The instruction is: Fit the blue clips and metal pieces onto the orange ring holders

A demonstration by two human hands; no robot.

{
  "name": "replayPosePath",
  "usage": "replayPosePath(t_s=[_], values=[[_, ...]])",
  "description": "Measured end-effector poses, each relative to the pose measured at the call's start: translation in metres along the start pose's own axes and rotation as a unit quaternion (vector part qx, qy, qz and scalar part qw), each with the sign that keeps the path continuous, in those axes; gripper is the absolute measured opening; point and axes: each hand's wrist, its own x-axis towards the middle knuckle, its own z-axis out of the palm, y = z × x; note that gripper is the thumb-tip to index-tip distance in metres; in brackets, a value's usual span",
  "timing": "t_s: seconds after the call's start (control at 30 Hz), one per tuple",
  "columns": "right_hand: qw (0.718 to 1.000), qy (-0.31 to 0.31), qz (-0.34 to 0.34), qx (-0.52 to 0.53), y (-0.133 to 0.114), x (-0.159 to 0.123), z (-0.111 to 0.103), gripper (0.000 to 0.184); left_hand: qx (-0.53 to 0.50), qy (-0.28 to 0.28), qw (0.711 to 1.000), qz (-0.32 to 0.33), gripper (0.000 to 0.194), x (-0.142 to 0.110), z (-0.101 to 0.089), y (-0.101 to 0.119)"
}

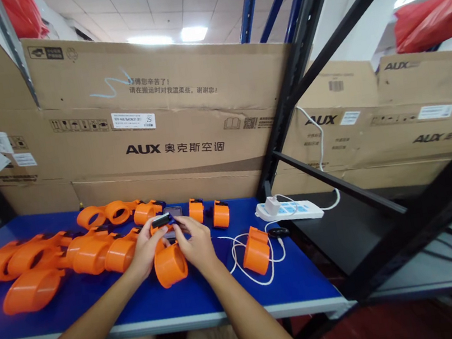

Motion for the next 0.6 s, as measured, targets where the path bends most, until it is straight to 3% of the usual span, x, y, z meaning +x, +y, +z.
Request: replayPosePath(t_s=[0.23,0.6], values=[[0.998,-0.001,-0.059,-0.039,0.004,0.002,-0.006,0.023,0.059,-0.008,0.998,0.007,0.05,0.004,-0.005,-0.005],[0.99,-0.06,-0.119,-0.054,0.018,0.002,-0.009,0.041,0.028,0.006,1.0,-0.009,0.05,0.007,-0.01,-0.01]])
